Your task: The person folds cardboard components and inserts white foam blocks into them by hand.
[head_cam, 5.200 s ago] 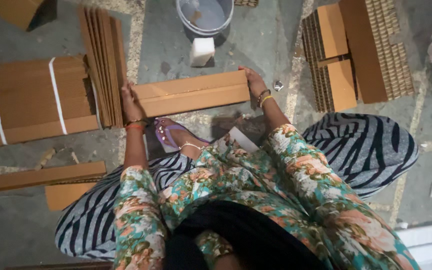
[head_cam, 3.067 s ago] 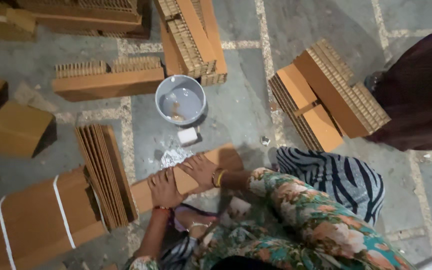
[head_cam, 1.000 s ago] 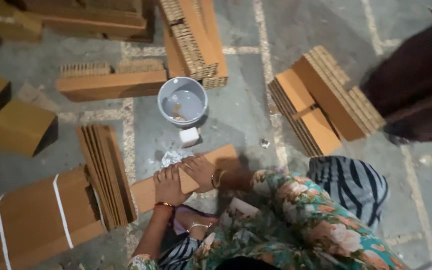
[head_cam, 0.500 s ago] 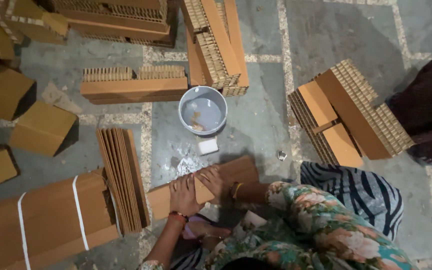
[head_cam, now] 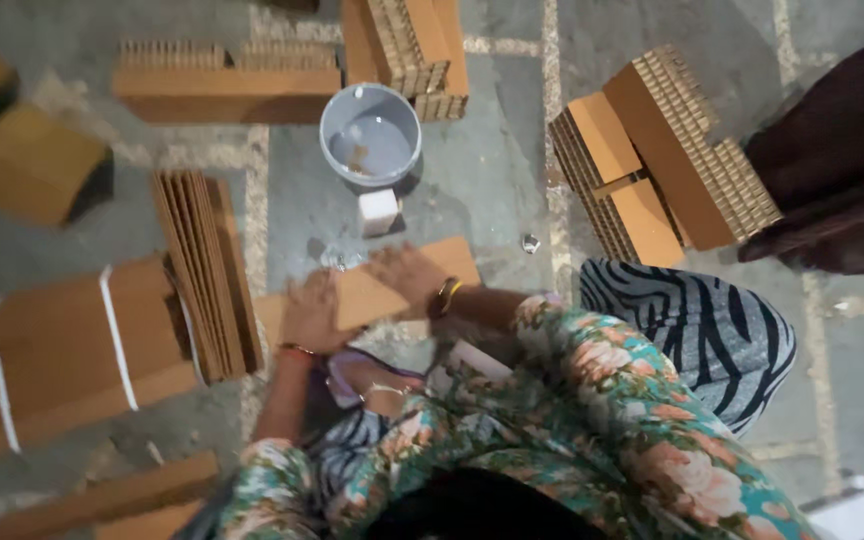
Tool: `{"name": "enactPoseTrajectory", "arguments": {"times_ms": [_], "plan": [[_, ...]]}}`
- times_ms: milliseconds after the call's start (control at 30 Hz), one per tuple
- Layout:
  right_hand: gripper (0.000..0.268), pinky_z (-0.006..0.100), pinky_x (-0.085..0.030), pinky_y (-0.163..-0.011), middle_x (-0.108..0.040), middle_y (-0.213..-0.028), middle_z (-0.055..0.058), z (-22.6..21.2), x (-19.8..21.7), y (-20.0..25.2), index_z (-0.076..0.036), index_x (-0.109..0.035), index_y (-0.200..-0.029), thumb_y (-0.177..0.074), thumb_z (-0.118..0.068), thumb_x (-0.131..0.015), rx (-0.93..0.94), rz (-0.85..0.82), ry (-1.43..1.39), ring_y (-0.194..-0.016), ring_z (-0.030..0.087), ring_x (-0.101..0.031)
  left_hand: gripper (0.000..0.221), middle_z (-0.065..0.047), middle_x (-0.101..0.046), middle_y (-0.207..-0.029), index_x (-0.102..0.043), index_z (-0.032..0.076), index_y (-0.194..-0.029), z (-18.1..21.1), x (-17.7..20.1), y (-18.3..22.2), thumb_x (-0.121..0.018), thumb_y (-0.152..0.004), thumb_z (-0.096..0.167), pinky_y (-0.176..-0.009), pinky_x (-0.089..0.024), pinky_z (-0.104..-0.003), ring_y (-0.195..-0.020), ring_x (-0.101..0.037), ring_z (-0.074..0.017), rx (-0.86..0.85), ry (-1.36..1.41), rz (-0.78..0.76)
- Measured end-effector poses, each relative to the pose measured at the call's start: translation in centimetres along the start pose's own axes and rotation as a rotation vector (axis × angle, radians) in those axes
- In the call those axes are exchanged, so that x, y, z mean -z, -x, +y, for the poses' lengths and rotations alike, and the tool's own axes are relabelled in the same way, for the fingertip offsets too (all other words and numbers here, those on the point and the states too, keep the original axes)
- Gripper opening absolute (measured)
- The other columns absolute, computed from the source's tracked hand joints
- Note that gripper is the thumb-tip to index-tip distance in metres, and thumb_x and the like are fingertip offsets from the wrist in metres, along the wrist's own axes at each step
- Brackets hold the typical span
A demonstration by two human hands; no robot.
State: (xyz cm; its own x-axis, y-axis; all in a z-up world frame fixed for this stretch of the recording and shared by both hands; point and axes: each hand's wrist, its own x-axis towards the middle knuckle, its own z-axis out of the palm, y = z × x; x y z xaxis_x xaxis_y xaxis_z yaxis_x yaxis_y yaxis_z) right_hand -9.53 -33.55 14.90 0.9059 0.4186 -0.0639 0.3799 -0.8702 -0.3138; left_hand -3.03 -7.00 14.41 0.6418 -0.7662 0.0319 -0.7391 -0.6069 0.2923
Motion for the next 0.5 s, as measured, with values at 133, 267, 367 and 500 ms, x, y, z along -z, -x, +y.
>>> {"name": "enactPoseTrajectory", "arguments": {"times_ms": [133,267,367,500], "plan": [[0.102,0.057,-0.031,-0.118,-0.046,-0.155,0.017,4.4,0.9,4.0,-0.006,-0.041,-0.158,-0.079,-0.057,-0.078,0.085,0.195,0.304,-0.143,0.032,-0.046,0.114,-0.019,-0.052,-0.146,-0.045,0.004,-0.147,-3.4,1.7,3.2,-0.068,-0.064,0.079,-0.114,-0.026,-0.066,-0.140,-0.044,-0.0359,0.031,-0.035,0.108],[0.099,0.058,-0.032,-0.112,-0.051,-0.141,0.022,3.3,2.4,5.5,0.001,-0.045,-0.143,-0.067,-0.054,-0.076,-0.029,0.162,0.097,-0.130,0.038,-0.048,0.113,-0.019,-0.056,-0.139,-0.049,0.004,-0.146,-3.5,1.8,3.5,-0.067,-0.064,0.080,-0.112,-0.031,-0.064,-0.133,-0.049,-0.0371,0.057,-0.003,0.168],[0.095,0.058,-0.031,-0.113,-0.054,-0.135,0.020,2.8,1.9,4.9,-0.001,-0.046,-0.141,-0.069,-0.056,-0.074,-0.126,0.096,0.074,-0.129,0.037,-0.048,0.110,-0.019,-0.057,-0.135,-0.050,0.004,-0.144,-3.3,1.9,3.6,-0.067,-0.066,0.079,-0.110,-0.034,-0.062,-0.128,-0.052,-0.0377,0.038,0.024,0.196],[0.101,0.059,-0.030,-0.113,-0.051,-0.141,0.023,3.8,1.0,5.2,0.001,-0.044,-0.146,-0.074,-0.063,-0.074,-0.104,0.061,0.085,-0.130,0.040,-0.046,0.110,-0.017,-0.060,-0.131,-0.052,0.007,-0.140,-3.3,2.3,3.1,-0.068,-0.059,0.079,-0.107,-0.034,-0.062,-0.123,-0.055,-0.0371,0.061,0.021,0.180]]}}
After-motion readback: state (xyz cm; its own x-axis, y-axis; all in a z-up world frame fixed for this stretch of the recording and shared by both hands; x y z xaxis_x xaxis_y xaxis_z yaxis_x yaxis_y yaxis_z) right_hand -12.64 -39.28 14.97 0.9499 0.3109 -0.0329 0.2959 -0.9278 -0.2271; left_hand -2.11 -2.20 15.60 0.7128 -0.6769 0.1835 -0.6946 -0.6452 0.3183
